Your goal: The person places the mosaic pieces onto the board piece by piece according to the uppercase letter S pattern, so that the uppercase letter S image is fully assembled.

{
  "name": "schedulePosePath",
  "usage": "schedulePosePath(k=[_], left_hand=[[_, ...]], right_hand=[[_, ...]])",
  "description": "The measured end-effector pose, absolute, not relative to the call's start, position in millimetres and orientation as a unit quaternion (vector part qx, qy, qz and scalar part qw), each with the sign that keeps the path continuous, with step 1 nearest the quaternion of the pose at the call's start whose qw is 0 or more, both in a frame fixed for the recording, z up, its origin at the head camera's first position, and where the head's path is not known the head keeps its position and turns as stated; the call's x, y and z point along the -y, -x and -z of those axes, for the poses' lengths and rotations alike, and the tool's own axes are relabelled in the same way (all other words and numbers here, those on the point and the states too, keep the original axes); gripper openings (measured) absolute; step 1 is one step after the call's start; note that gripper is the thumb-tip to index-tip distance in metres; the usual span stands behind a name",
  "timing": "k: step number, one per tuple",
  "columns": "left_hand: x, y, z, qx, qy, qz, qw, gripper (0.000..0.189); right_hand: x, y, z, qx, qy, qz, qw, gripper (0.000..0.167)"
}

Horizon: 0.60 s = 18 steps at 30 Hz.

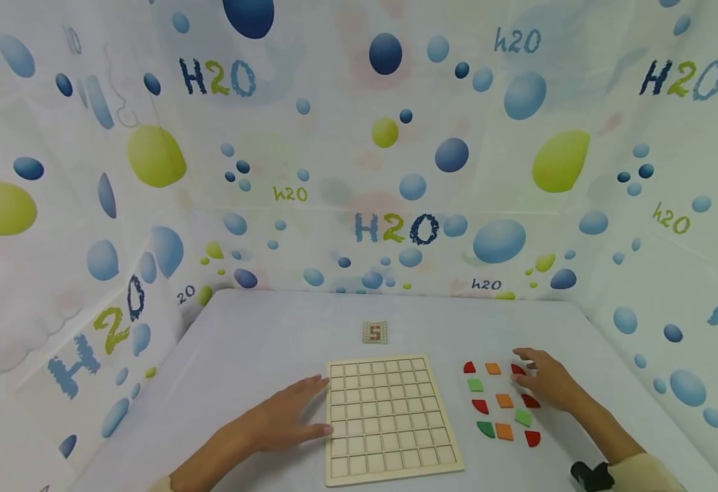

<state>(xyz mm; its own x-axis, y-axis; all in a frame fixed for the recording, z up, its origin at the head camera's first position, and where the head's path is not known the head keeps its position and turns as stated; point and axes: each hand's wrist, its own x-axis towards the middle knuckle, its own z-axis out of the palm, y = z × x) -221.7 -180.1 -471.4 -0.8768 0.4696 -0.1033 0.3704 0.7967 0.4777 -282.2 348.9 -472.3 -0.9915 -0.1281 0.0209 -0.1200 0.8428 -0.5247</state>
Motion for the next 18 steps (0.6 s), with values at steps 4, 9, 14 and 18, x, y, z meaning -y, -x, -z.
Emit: schedulePosePath(k=[4, 9, 14, 18], left_hand=[[175.8, 221.2, 472.4, -0.940, -0.229, -0.225, 0.114, 0.099], [174.1, 222.3, 475.7, -0.940, -0.237, -0.219, 0.111, 0.100], [176.2, 222.2, 476.3, -0.941, -0.234, -0.214, 0.117, 0.101], [177.6, 222.1, 476.5, -0.941, -0.238, -0.213, 0.116, 0.101]], right_hand=[[-354.8, 289.1, 475.8, -0.959, 0.054, 0.277, 0.021, 0.057], [-359.6, 295.6, 478.6, -0.957, 0.052, 0.282, 0.033, 0.054], [-360.6, 299.8, 481.0, -0.956, 0.068, 0.285, 0.034, 0.048], [-363.2, 300.4, 483.5, -0.950, 0.064, 0.303, 0.050, 0.046]])
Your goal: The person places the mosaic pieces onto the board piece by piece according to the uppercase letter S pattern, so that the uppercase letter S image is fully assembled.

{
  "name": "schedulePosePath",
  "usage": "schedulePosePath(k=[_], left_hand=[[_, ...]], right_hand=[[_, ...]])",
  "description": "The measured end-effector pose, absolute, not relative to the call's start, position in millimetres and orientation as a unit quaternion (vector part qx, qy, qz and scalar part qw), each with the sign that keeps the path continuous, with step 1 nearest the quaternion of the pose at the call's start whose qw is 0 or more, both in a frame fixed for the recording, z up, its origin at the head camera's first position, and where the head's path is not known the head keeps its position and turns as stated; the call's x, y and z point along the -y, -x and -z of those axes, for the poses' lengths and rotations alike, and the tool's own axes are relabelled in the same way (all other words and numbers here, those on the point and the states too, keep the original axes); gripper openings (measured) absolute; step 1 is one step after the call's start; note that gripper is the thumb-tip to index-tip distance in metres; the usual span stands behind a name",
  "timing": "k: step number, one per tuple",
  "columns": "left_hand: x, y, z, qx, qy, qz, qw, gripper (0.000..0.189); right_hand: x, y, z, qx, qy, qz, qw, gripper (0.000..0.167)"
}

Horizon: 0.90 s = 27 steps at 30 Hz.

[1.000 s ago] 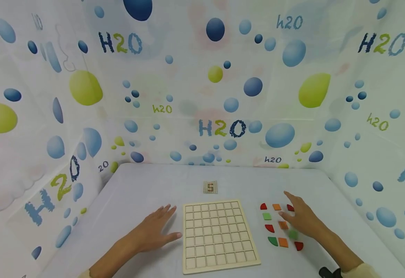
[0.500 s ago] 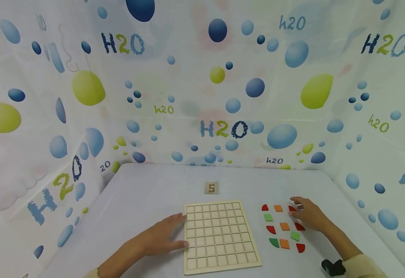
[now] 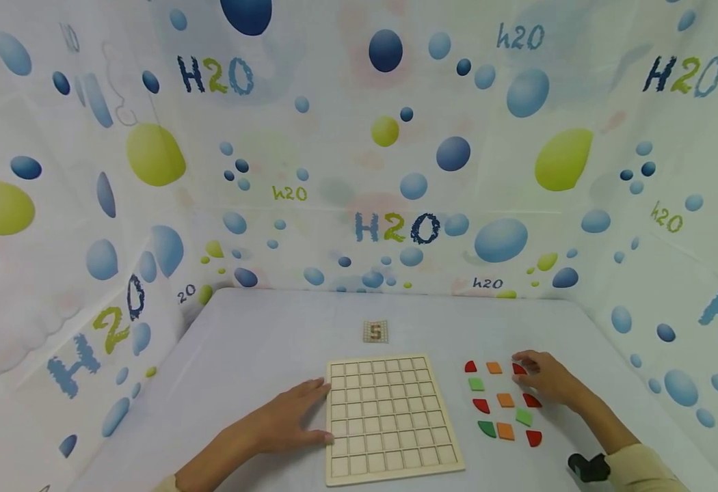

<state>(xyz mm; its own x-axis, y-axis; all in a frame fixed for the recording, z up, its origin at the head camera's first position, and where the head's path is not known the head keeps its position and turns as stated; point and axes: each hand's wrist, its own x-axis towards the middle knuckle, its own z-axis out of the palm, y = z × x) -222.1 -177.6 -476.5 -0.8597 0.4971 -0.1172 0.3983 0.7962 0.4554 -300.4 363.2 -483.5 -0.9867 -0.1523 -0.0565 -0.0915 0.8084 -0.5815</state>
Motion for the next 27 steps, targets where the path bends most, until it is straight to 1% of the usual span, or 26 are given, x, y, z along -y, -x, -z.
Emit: schedulePosePath(k=[6, 14, 21, 27], left_hand=[[179.3, 221.0, 477.7, -0.940, -0.244, -0.210, 0.110, 0.101], [178.6, 220.6, 477.7, -0.941, -0.240, -0.211, 0.108, 0.101], [177.6, 221.9, 477.4, -0.941, -0.243, -0.210, 0.108, 0.101], [177.3, 221.3, 475.4, -0.940, -0.248, -0.212, 0.104, 0.100]], right_hand=[[-364.5, 301.7, 484.3, -0.942, 0.055, 0.323, 0.068, 0.047], [-363.1, 303.0, 485.9, -0.942, 0.059, 0.326, 0.051, 0.039], [-366.5, 300.9, 488.2, -0.944, 0.058, 0.323, 0.048, 0.041], [-370.9, 301.5, 491.1, -0.946, 0.065, 0.314, 0.043, 0.037]])
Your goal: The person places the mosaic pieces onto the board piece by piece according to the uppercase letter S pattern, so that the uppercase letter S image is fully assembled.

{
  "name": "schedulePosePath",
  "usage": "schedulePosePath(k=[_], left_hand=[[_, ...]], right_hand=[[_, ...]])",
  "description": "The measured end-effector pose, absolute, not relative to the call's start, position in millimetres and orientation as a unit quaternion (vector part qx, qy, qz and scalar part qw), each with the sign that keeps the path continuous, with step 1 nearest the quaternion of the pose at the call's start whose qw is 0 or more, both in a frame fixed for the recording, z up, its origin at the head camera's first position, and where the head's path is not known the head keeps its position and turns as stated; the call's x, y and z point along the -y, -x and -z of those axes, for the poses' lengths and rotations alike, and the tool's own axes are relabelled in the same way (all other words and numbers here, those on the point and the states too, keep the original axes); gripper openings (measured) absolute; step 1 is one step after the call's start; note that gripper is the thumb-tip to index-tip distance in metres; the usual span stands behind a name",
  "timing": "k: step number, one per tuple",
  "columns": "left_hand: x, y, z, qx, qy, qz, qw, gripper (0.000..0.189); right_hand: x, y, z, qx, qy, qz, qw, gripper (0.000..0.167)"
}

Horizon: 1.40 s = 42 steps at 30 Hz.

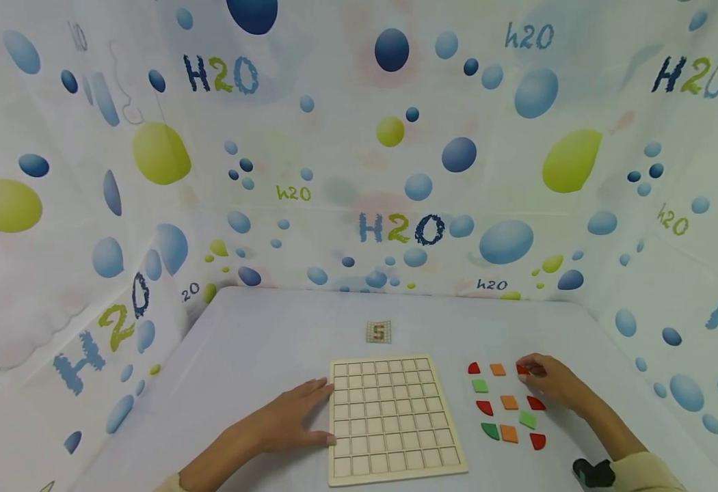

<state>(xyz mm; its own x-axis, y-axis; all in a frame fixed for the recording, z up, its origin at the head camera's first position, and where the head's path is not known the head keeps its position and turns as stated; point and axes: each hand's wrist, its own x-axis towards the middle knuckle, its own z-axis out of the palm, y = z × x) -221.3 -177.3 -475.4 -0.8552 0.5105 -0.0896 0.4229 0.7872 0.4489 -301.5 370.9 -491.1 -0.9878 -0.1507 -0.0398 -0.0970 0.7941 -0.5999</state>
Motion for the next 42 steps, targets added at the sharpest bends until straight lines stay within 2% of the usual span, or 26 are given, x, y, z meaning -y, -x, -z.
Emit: schedulePosePath(k=[8, 22, 29, 36, 42], left_hand=[[178.0, 220.1, 475.7, -0.939, -0.248, -0.214, 0.103, 0.099], [179.8, 222.1, 479.3, -0.941, -0.246, -0.211, 0.099, 0.098], [182.1, 222.0, 481.5, -0.942, -0.245, -0.208, 0.095, 0.098], [182.2, 221.6, 478.8, -0.941, -0.246, -0.209, 0.100, 0.098], [180.6, 222.6, 478.9, -0.942, -0.246, -0.204, 0.106, 0.098]], right_hand=[[-367.8, 302.4, 490.5, -0.953, 0.067, 0.294, 0.030, 0.030], [-350.3, 309.6, 478.6, -0.950, 0.078, 0.299, 0.034, 0.030], [-311.9, 310.5, 470.4, -0.941, 0.109, 0.319, 0.017, 0.027], [-262.2, 316.1, 468.6, -0.930, 0.159, 0.330, 0.023, 0.021], [-216.1, 307.8, 470.7, -0.926, 0.182, 0.330, 0.016, 0.018]])
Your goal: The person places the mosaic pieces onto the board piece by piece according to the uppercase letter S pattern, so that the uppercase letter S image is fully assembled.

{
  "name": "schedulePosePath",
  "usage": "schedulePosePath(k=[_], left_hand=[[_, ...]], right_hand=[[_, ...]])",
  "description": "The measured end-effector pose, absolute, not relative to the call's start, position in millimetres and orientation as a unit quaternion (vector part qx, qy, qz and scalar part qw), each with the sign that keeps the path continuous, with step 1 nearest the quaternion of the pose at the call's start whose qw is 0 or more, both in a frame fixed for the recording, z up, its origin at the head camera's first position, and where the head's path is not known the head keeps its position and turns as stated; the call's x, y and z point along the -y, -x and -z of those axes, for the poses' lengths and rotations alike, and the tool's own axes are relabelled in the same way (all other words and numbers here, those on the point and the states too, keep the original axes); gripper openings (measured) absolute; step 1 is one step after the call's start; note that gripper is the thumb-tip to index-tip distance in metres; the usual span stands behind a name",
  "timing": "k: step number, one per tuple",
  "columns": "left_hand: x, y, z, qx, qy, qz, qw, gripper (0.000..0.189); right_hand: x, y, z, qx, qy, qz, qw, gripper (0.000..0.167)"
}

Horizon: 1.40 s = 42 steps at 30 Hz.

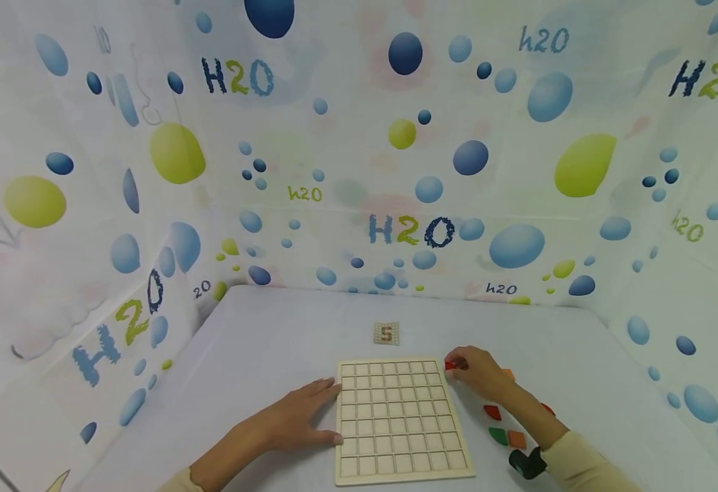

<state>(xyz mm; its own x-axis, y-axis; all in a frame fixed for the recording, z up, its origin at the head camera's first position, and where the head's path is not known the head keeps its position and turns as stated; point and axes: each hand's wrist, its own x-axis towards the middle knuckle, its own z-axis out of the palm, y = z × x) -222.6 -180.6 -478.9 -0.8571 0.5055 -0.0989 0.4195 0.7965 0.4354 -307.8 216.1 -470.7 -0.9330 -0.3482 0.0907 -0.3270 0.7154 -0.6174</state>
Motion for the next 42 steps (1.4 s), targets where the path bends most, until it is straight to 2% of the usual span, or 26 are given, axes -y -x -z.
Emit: schedulePosePath(k=[7, 15, 26, 31, 42], left_hand=[[179.3, 222.3, 478.3, -0.943, -0.245, -0.198, 0.103, 0.099], [177.7, 219.5, 476.1, -0.940, -0.247, -0.211, 0.106, 0.099], [179.0, 221.3, 481.7, -0.942, -0.242, -0.210, 0.101, 0.100], [179.3, 220.7, 480.4, -0.943, -0.242, -0.207, 0.100, 0.100], [179.7, 221.3, 479.4, -0.942, -0.243, -0.208, 0.102, 0.099]], right_hand=[[-175.3, 303.8, 473.0, -0.915, 0.222, 0.335, 0.022, 0.017], [-152.5, 301.5, 477.0, -0.898, 0.269, 0.345, 0.044, 0.019], [-140.6, 296.5, 474.8, -0.901, 0.278, 0.328, 0.056, 0.019], [-137.5, 295.8, 474.9, -0.900, 0.279, 0.330, 0.059, 0.007], [-139.7, 295.5, 475.1, -0.902, 0.286, 0.319, 0.051, 0.007]])
